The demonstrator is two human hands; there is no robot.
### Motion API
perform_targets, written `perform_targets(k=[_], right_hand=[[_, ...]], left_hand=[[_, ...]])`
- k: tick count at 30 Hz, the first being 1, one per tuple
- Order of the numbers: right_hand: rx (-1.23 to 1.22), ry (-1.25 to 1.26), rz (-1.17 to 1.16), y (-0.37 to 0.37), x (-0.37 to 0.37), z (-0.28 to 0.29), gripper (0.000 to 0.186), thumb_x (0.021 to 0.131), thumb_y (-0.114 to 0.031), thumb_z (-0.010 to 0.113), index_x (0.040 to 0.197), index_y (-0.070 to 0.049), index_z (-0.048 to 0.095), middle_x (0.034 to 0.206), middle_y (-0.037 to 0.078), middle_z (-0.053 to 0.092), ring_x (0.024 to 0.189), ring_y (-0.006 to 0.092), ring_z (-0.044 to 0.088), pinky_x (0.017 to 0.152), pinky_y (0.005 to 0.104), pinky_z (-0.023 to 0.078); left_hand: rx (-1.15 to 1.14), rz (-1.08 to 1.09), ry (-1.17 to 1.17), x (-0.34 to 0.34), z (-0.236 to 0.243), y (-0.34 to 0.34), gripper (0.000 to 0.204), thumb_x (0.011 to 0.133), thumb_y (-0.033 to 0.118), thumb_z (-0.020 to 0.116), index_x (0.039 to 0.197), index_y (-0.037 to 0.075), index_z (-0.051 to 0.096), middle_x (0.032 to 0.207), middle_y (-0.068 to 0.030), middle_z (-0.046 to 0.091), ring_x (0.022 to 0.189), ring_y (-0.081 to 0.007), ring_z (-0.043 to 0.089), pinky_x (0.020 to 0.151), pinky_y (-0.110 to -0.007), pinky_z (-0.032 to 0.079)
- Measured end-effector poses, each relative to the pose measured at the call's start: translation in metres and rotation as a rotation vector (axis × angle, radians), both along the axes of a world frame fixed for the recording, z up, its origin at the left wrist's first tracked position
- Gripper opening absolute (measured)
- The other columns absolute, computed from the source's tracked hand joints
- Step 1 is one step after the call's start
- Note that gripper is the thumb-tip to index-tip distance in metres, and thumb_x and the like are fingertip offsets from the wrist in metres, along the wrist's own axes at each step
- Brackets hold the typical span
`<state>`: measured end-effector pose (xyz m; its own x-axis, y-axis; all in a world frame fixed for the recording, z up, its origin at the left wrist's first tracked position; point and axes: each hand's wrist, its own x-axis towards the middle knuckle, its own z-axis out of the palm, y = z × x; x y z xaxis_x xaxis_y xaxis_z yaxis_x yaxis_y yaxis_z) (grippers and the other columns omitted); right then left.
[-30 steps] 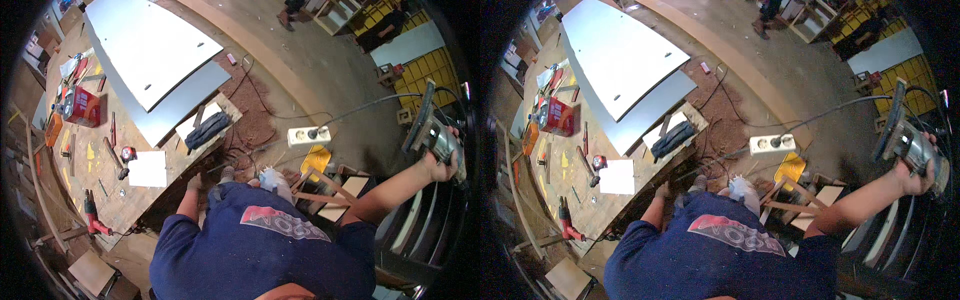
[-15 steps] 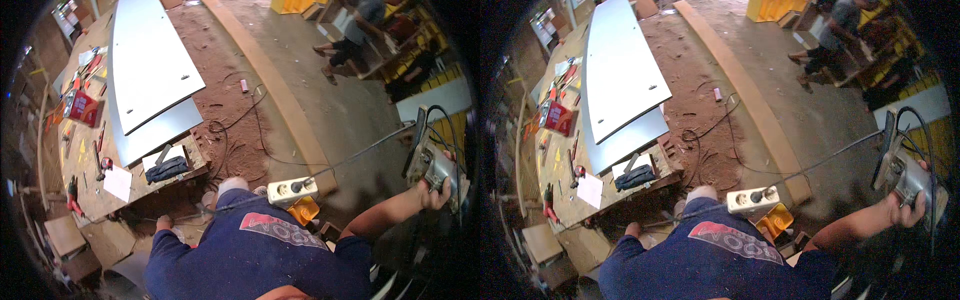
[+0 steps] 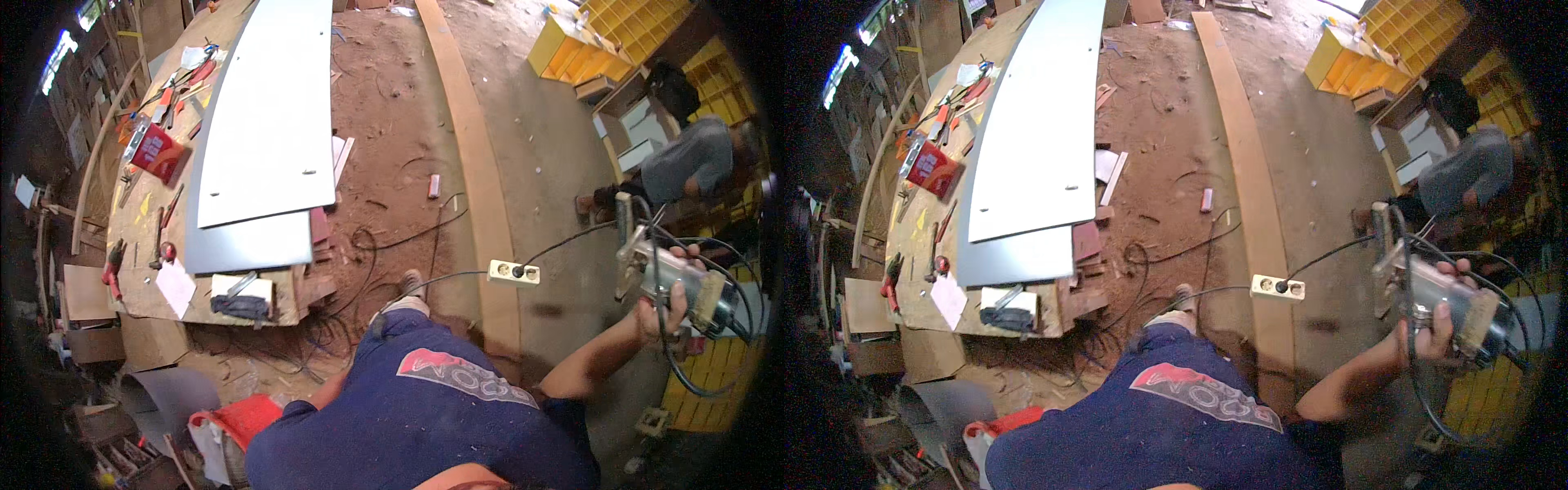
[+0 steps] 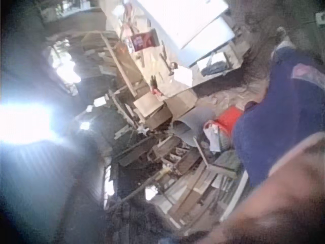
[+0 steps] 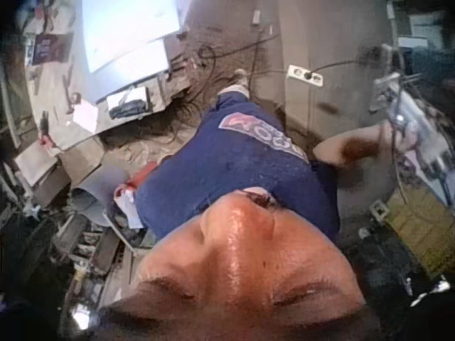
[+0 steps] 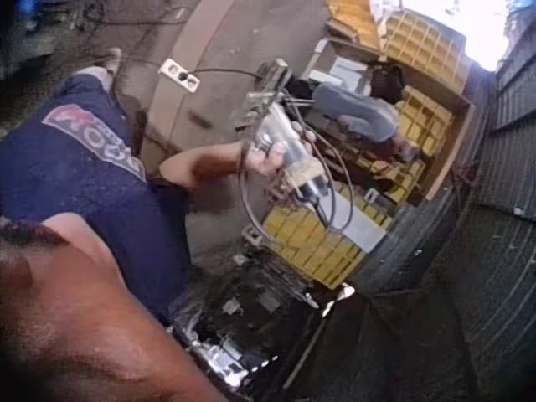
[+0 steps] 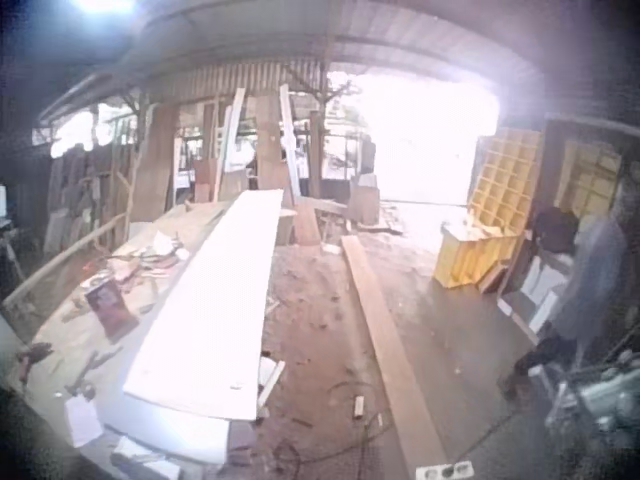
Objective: The person uses a hand router to trim or edge a large white-laminate wood panel, holding the router with both hands and guiding it along the panel edge.
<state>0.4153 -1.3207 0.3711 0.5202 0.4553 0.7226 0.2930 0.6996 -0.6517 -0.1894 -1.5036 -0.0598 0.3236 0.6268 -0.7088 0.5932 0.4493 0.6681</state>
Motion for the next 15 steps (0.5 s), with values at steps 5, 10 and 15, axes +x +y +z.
perform_targets(k=[5,10,15], right_hand=[[-0.099,0.042,0.036,0.083,0.043,0.011,0.069,0.079,-0.007,0.061,0.145,0.003,0.047,0.139,0.021,0.054,0.123,0.0335,0.06,0.113,0.0536,0.048],[-0.186,0.052,0.109,0.186,0.082,-0.02,0.068,0.077,-0.01,0.064,0.142,0.001,0.049,0.14,0.021,0.054,0.122,0.0311,0.06,0.112,0.0488,0.047],[-0.26,0.204,0.344,0.276,0.136,-0.05,0.064,0.078,-0.004,0.068,0.14,-0.002,0.053,0.137,0.015,0.056,0.122,0.0285,0.061,0.11,0.0451,0.05]], left_hand=[[0.253,0.016,-0.267,0.091,0.148,0.166,0.05,0.094,0.047,0.065,0.11,0.002,0.079,0.111,-0.0237,0.077,0.107,-0.0407,0.074,0.093,-0.047,0.056],[0.051,-0.191,0.269,0.147,-0.013,0.276,0.065,0.101,0.058,0.055,0.109,-0.004,0.074,0.111,-0.03,0.073,0.111,-0.0499,0.068,0.096,-0.054,0.052],[0.5,-0.057,0.06,0.291,0.121,0.437,0.054,0.109,0.046,0.053,0.1,-0.005,0.068,0.091,-0.03,0.069,0.09,-0.0484,0.069,0.079,-0.052,0.052]])
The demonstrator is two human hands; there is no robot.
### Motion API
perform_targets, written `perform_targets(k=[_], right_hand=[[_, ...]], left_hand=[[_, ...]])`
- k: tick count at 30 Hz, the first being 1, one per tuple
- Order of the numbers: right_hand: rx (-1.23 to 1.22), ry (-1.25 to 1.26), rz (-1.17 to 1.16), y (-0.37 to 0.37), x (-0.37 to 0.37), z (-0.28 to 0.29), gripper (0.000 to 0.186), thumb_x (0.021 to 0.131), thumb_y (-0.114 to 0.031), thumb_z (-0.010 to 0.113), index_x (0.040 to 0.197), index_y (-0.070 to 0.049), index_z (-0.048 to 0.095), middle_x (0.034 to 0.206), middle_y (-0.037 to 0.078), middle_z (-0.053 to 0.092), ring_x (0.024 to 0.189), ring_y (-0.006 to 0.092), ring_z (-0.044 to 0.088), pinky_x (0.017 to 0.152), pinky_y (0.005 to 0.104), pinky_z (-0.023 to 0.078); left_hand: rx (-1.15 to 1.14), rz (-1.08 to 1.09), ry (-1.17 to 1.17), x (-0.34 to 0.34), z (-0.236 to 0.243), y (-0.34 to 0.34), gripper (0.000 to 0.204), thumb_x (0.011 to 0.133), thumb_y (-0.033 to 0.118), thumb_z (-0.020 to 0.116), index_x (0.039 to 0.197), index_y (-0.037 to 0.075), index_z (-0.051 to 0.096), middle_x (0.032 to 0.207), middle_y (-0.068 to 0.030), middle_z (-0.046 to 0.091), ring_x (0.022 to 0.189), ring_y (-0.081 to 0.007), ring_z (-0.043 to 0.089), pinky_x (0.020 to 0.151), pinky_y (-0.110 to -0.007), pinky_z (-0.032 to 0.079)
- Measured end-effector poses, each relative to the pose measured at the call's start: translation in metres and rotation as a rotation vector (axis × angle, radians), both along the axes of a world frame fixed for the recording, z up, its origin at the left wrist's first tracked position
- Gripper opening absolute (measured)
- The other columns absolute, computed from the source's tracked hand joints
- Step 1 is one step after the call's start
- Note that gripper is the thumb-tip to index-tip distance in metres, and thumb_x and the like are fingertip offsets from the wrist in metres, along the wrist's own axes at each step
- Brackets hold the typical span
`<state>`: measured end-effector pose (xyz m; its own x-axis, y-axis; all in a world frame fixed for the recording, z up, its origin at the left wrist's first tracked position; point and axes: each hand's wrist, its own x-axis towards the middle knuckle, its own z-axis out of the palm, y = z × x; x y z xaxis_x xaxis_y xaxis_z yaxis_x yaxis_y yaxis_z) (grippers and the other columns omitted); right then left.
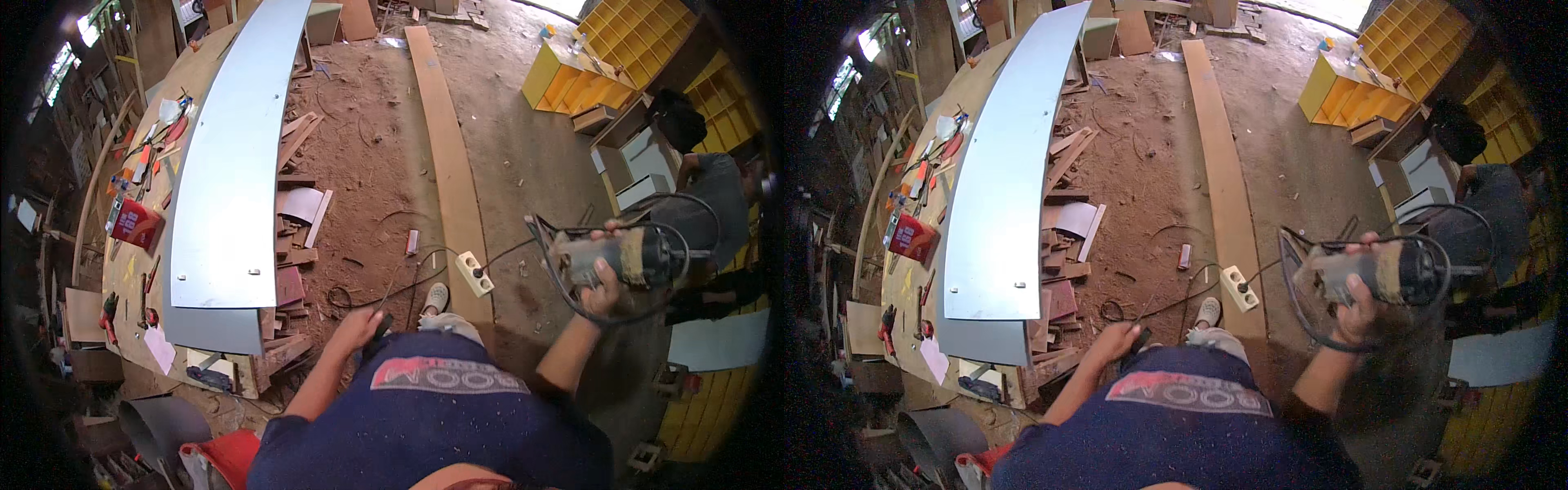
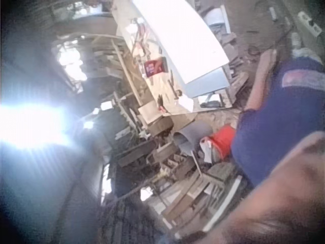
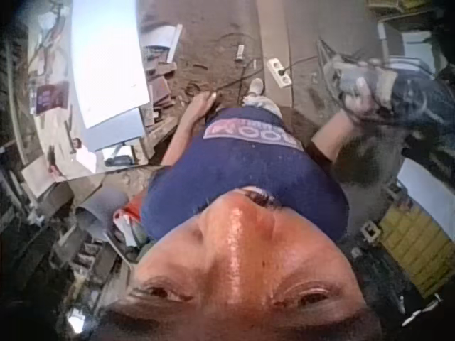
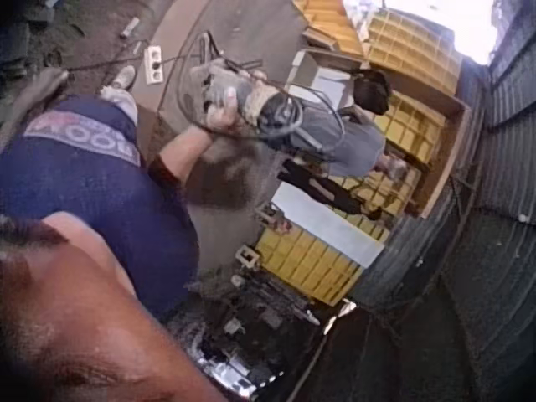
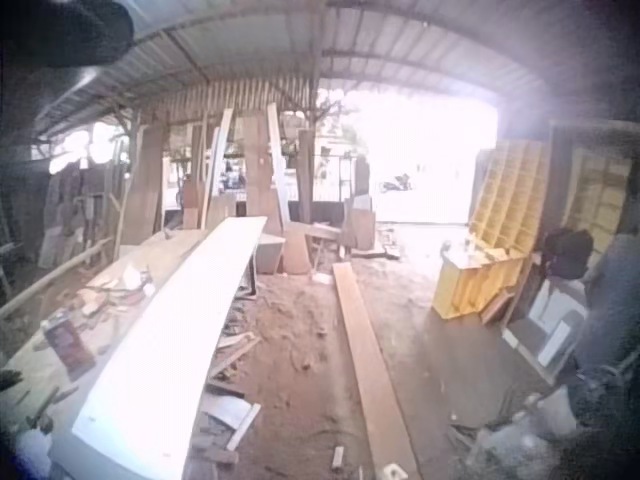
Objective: The person uses a hand router to trim or edge a large white-laminate wood panel, holding the router with both hands and guiding it along the panel edge.
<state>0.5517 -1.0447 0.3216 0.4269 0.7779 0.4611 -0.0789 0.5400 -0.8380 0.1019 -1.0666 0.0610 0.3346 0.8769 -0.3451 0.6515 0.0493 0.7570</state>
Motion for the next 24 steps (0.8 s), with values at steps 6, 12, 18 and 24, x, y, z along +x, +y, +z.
perform_targets(k=[6,12,18,24], right_hand=[[0.017,0.013,0.061,0.098,0.058,0.006,0.069,0.072,-0.012,0.079,0.136,-0.005,0.056,0.132,0.01,0.06,0.115,0.0215,0.065,0.106,0.0414,0.052],[-0.01,0.082,0.115,0.192,0.112,-0.006,0.073,0.071,-0.014,0.084,0.138,-0.007,0.056,0.132,0.008,0.061,0.114,0.0204,0.065,0.104,0.0411,0.052],[0.039,0.059,0.062,0.288,0.149,-0.04,0.071,0.073,-0.015,0.085,0.138,-0.007,0.058,0.131,0.007,0.063,0.113,0.0196,0.066,0.1,0.0394,0.055],[-0.148,0.028,0.054,0.419,0.148,-0.055,0.078,0.071,-0.008,0.086,0.142,-0.005,0.054,0.129,0.007,0.064,0.112,0.0199,0.067,0.101,0.0378,0.054]], left_hand=[[0.209,-0.11,-0.237,0.174,0.167,0.145,0.042,0.112,0.033,0.053,0.096,-0.004,0.061,0.079,-0.0232,0.062,0.073,-0.0299,0.062,0.071,-0.043,0.05],[0.199,-0.253,-0.418,0.251,0.281,0.227,0.037,0.114,0.03,0.051,0.098,-0.002,0.061,0.073,-0.0111,0.056,0.07,-0.019,0.054,0.068,-0.037,0.047],[0.231,-0.276,-0.611,0.293,0.274,0.346,0.038,0.114,0.03,0.052,0.097,-0.003,0.061,0.07,-0.0104,0.05,0.067,-0.0171,0.051,0.063,-0.038,0.042],[0.092,-0.025,-0.729,0.281,0.247,0.52,0.041,0.115,0.032,0.051,0.084,0.006,0.06,0.07,0.005,0.045,0.061,-0.0058,0.04,0.055,-0.025,0.031]])
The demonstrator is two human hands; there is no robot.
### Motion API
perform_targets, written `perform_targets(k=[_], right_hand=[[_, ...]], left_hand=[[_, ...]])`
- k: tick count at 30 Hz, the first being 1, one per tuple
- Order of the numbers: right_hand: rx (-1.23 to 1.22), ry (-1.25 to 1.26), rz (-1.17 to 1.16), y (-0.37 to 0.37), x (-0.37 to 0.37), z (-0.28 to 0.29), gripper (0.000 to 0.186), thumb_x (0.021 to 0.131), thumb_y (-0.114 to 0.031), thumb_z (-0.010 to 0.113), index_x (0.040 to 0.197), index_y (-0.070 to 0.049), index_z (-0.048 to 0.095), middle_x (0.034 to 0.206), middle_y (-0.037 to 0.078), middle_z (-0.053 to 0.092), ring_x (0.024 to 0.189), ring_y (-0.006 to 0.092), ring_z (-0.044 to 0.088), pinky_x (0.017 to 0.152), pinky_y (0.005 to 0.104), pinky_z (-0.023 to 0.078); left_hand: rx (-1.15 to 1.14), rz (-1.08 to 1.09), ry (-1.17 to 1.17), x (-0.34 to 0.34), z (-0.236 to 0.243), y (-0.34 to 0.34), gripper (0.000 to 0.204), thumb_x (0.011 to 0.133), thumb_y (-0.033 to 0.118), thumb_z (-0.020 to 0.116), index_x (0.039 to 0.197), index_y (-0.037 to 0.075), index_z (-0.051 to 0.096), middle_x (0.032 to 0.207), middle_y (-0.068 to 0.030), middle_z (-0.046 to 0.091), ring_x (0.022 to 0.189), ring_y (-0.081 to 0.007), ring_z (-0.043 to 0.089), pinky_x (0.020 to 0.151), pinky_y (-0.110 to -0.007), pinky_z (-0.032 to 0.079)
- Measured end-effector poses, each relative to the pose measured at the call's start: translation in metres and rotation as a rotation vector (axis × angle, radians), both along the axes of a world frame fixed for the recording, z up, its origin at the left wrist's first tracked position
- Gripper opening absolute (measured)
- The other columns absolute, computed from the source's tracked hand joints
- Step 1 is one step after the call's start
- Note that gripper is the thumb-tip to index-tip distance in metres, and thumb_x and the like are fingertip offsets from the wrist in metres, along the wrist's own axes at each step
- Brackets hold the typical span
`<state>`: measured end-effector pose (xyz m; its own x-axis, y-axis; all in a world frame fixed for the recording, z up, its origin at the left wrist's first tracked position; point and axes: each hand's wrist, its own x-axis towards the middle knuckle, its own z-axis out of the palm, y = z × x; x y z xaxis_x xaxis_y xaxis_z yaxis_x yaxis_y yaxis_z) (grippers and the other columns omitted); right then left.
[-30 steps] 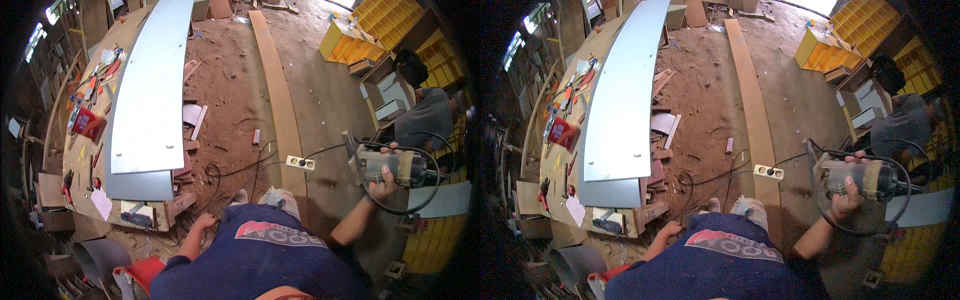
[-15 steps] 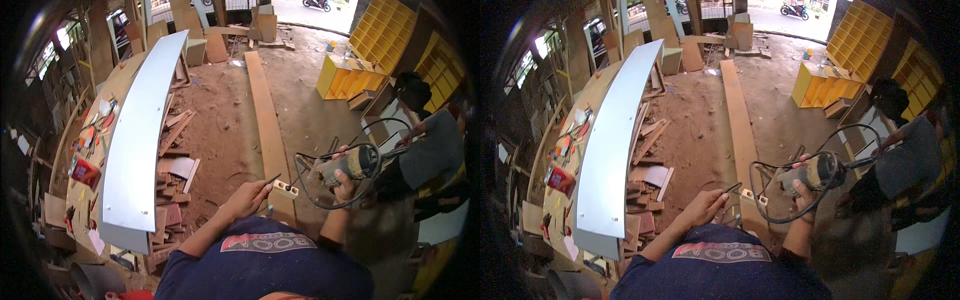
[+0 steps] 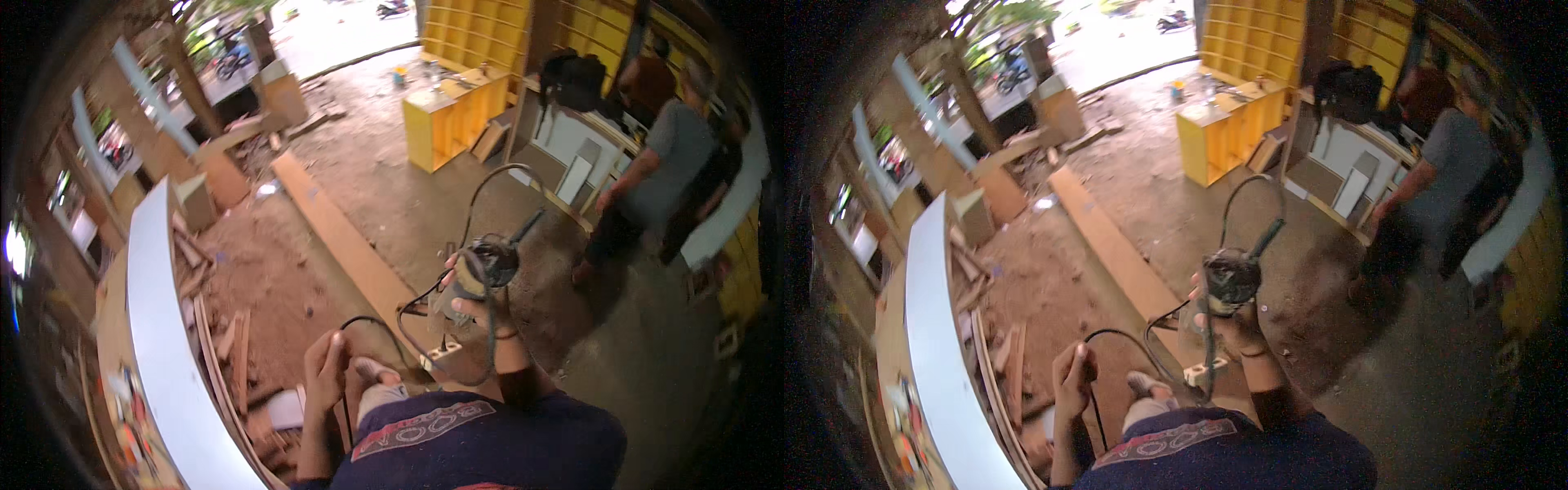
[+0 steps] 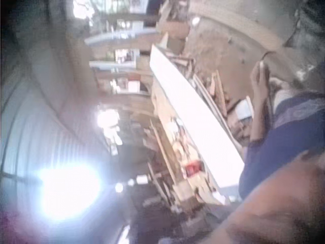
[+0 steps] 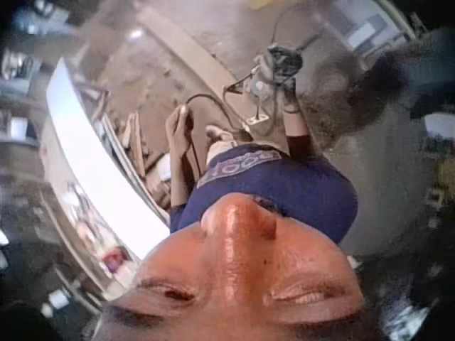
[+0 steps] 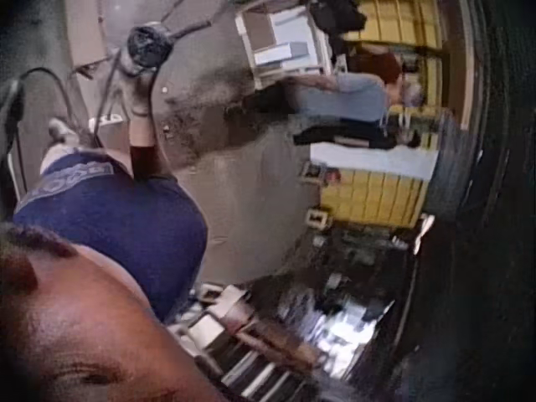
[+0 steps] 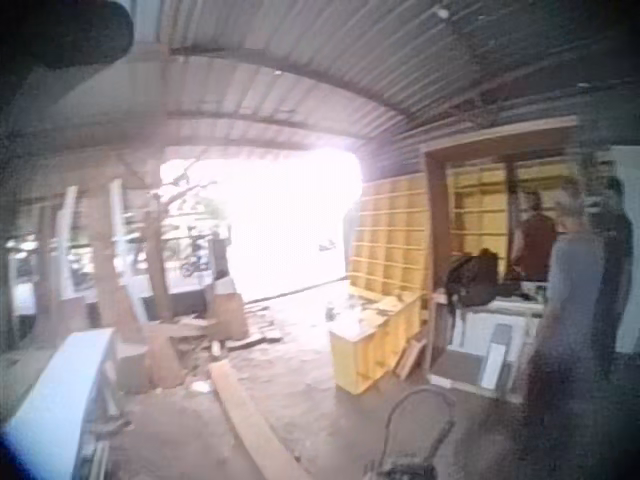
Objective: The person uses a hand router to trim or edge a large white-laminate wood panel, holding the router with both hands and guiding it along the panel edge.
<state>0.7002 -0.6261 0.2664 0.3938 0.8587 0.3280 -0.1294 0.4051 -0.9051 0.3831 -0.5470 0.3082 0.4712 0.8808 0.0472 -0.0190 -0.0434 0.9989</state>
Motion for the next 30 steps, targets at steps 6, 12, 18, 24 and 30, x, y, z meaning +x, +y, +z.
perform_targets(k=[6,12,18,24,30], right_hand=[[-0.006,0.027,-0.14,0.166,-0.011,0.006,0.07,0.07,-0.007,0.09,0.135,-0.007,0.064,0.118,0.003,0.072,0.109,0.0188,0.07,0.1,0.0367,0.056],[-0.055,0.089,-0.024,0.312,-0.058,0.032,0.066,0.07,-0.004,0.089,0.132,-0.005,0.066,0.119,0.001,0.074,0.11,0.0137,0.068,0.1,0.0318,0.053],[-0.007,-0.319,0.098,0.445,-0.054,0.014,0.067,0.071,-0.005,0.088,0.134,-0.001,0.065,0.126,0.004,0.073,0.114,0.0128,0.066,0.106,0.033,0.052],[-0.076,-0.236,0.099,0.569,-0.053,0.001,0.062,0.072,-0.008,0.087,0.13,-0.003,0.067,0.111,0.001,0.076,0.1,0.009,0.065,0.095,0.03,0.053],[-0.145,-0.368,0.143,0.705,-0.041,0.004,0.06,0.072,-0.01,0.086,0.128,-0.005,0.066,0.103,0.008,0.076,0.092,0.0137,0.067,0.087,0.0341,0.055]], left_hand=[[-0.115,0.132,-0.092,-0.044,-0.023,0.195,0.041,0.115,0.033,0.051,0.078,0.015,0.047,0.066,0.006,0.04,0.056,-0.0054,0.035,0.051,-0.026,0.025],[0.098,0.625,-0.078,-0.135,-0.046,0.361,0.034,0.112,0.041,0.054,0.088,0.018,0.055,0.07,0.0074,0.04,0.06,-0.0063,0.037,0.054,-0.024,0.029],[0.213,0.745,-0.003,-0.19,-0.019,0.497,0.035,0.112,0.037,0.056,0.086,0.012,0.055,0.071,0.005,0.041,0.061,-0.0076,0.037,0.055,-0.026,0.03],[0.073,0.763,0.127,-0.171,-0.066,0.629,0.032,0.11,0.037,0.059,0.092,0.01,0.059,0.076,0.0037,0.049,0.066,-0.0085,0.044,0.059,-0.026,0.037],[-0.079,0.648,0.214,-0.096,-0.104,0.75,0.028,0.108,0.036,0.061,0.097,0.01,0.06,0.08,0.0027,0.052,0.071,-0.0098,0.047,0.063,-0.027,0.04]])
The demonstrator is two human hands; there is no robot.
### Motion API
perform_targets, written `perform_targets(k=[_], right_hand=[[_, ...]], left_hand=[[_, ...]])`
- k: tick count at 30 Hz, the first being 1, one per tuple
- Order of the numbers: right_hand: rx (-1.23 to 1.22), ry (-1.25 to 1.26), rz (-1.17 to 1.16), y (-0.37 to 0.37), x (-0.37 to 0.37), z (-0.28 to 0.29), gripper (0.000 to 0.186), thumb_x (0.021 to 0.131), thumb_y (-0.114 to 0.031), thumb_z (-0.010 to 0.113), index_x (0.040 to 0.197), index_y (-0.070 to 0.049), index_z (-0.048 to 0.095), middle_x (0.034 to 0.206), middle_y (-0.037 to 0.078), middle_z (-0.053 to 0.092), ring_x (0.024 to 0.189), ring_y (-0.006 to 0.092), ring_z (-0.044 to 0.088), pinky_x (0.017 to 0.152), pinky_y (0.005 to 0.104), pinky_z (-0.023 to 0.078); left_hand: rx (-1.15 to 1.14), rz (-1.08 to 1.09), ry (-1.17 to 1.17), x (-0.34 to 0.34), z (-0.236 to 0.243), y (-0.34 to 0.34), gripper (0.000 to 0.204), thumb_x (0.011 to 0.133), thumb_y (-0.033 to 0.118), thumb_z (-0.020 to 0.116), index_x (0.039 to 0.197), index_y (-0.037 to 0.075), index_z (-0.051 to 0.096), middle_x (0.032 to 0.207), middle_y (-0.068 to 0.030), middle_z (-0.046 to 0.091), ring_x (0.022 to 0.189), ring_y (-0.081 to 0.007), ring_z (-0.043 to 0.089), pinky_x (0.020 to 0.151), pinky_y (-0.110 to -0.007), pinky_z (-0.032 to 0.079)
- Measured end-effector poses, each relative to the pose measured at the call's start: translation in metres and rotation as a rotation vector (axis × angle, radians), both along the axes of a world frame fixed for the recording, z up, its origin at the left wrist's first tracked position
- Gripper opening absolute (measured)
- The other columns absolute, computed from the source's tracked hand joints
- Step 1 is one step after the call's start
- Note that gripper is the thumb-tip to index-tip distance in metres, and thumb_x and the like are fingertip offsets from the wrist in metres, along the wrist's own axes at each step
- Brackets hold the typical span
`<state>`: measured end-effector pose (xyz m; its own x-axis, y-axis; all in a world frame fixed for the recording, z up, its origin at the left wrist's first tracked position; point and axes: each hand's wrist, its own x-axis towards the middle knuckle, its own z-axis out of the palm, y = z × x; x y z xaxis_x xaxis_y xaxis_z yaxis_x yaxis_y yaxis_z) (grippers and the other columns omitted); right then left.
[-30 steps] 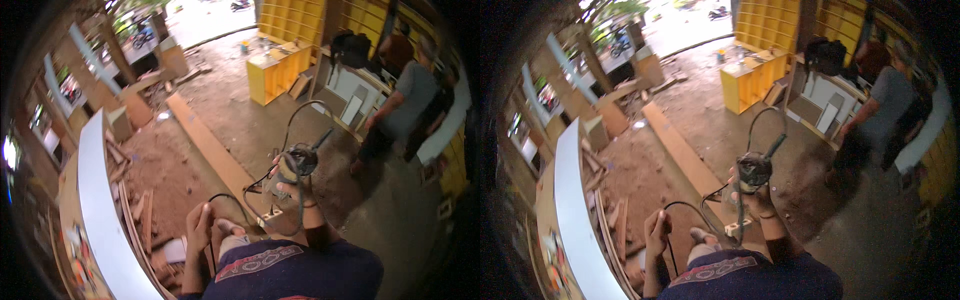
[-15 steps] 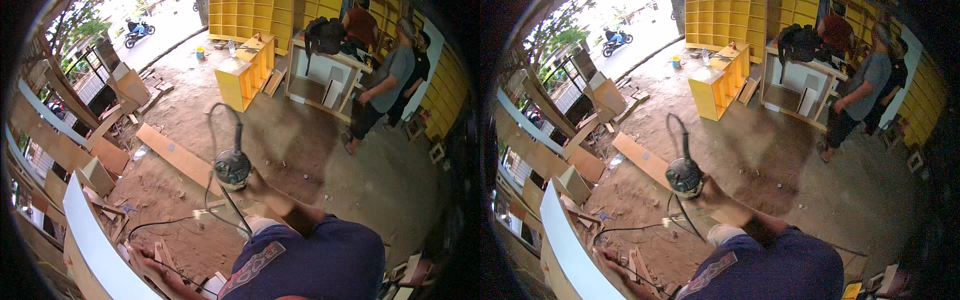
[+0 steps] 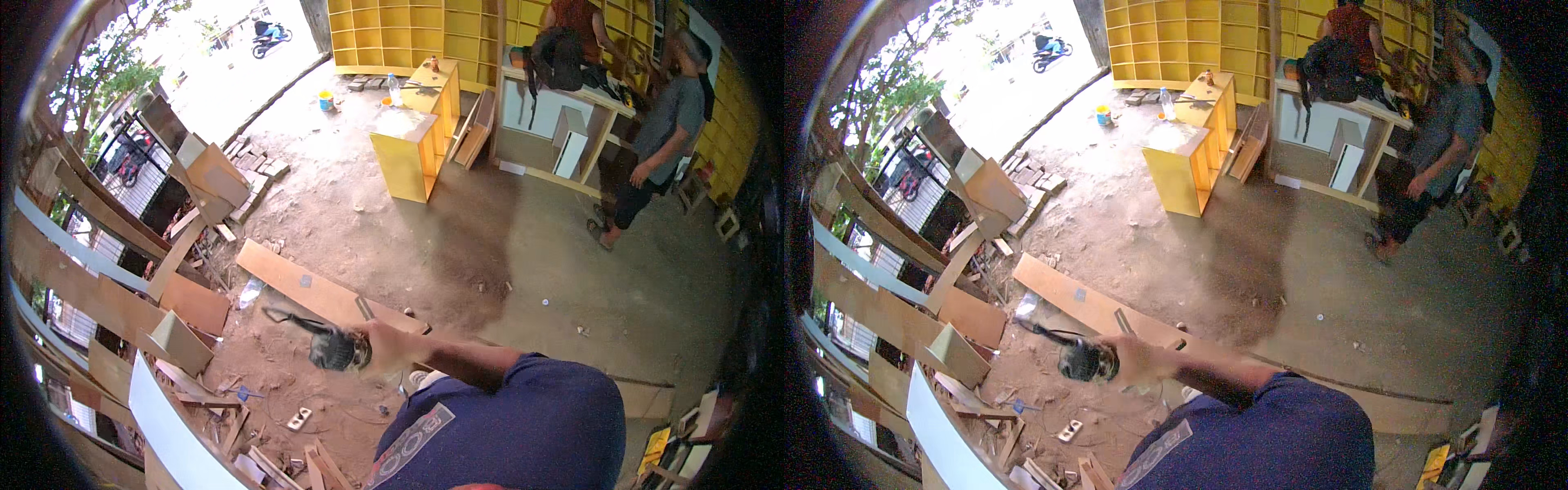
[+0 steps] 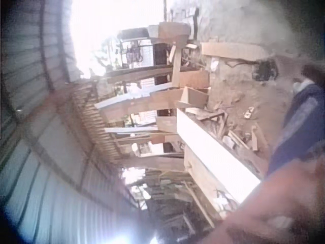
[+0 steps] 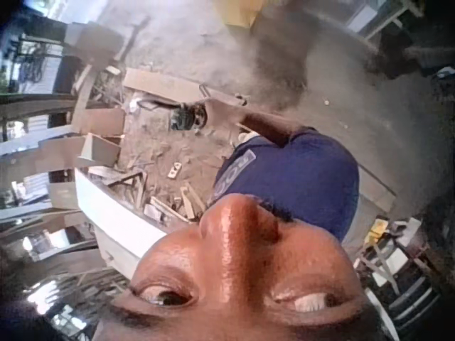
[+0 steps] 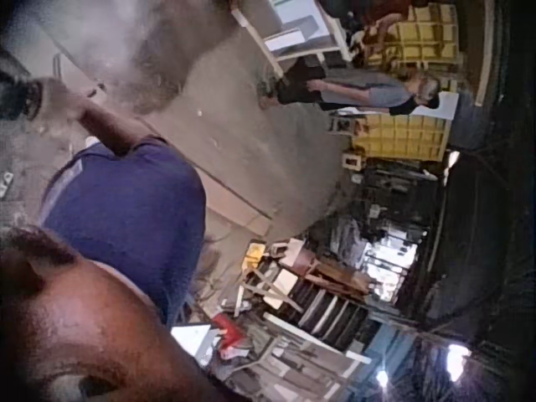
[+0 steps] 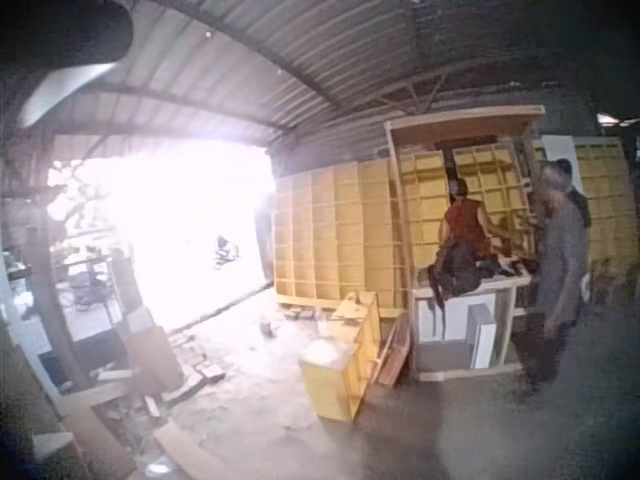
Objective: The person uses a hand router to trim or edge a large white-laminate wood panel, holding the router with both hands and guiding it along the panel edge.
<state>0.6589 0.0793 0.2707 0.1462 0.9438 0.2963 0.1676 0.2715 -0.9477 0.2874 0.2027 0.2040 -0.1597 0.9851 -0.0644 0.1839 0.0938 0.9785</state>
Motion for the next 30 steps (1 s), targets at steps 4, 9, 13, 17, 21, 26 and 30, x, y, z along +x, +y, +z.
perform_targets(k=[4,9,13,17,21,26,30], right_hand=[[-0.106,-0.078,0.075,0.08,-0.004,0.013,0.053,0.073,-0.014,0.088,0.122,-0.005,0.067,0.097,0.009,0.076,0.086,0.0159,0.068,0.082,0.0347,0.055],[-0.124,-0.103,0.118,0.168,-0.017,-0.003,0.057,0.066,-0.023,0.089,0.117,-0.007,0.068,0.094,0.012,0.076,0.082,0.0238,0.071,0.081,0.0376,0.056],[-0.27,-0.234,0.124,0.252,-0.035,-0.021,0.069,0.06,-0.022,0.089,0.125,-0.011,0.068,0.1,0.014,0.077,0.09,0.0267,0.073,0.085,0.0404,0.057],[-0.404,-0.253,0.172,0.341,-0.069,-0.006,0.072,0.061,-0.018,0.087,0.13,-0.011,0.067,0.106,0.012,0.076,0.098,0.0308,0.073,0.091,0.0407,0.055],[-0.4,-0.347,0.281,0.434,-0.119,0.001,0.067,0.06,-0.015,0.084,0.125,-0.011,0.068,0.106,0.015,0.076,0.1,0.0357,0.072,0.09,0.0434,0.056],[-0.375,-0.55,0.416,0.55,-0.189,0.002,0.069,0.059,-0.021,0.088,0.125,-0.012,0.07,0.109,0.019,0.076,0.105,0.0401,0.072,0.089,0.0478,0.057],[-0.403,-0.504,0.423,0.626,-0.219,-0.006,0.075,0.063,-0.025,0.094,0.131,-0.007,0.067,0.112,0.015,0.077,0.104,0.0268,0.074,0.093,0.0402,0.057]], left_hand=[[-0.119,-0.104,-0.004,0.033,-0.025,0.076,0.027,0.107,0.036,0.063,0.101,0.01,0.061,0.083,0.002,0.054,0.074,-0.0107,0.05,0.066,-0.028,0.042],[-0.247,-0.252,-0.016,0.057,-0.067,0.168,0.026,0.106,0.035,0.065,0.105,0.01,0.062,0.087,0.0012,0.057,0.078,-0.0118,0.053,0.07,-0.029,0.045],[-0.329,-0.34,0.003,0.044,-0.103,0.256,0.026,0.105,0.035,0.067,0.109,0.009,0.063,0.09,0.0006,0.059,0.082,-0.0127,0.056,0.072,-0.03,0.047],[-0.415,-0.323,0.029,-0.011,-0.139,0.348,0.027,0.104,0.035,0.069,0.112,0.009,0.064,0.094,-0.0001,0.061,0.085,-0.0136,0.058,0.075,-0.031,0.05],[-0.503,-0.195,0.013,-0.112,-0.188,0.409,0.029,0.103,0.034,0.071,0.116,0.009,0.064,0.097,-0.0007,0.063,0.088,-0.0145,0.061,0.078,-0.032,0.052],[-0.5,0.053,-0.138,-0.285,-0.264,0.401,0.032,0.102,0.034,0.073,0.12,0.009,0.065,0.101,-0.0015,0.065,0.092,-0.0156,0.064,0.082,-0.033,0.054],[-0.155,-0.017,-0.096,-0.274,-0.22,0.467,0.047,0.099,0.019,0.074,0.141,0.005,0.058,0.13,-0.0076,0.066,0.118,-0.018,0.063,0.103,-0.034,0.052]])
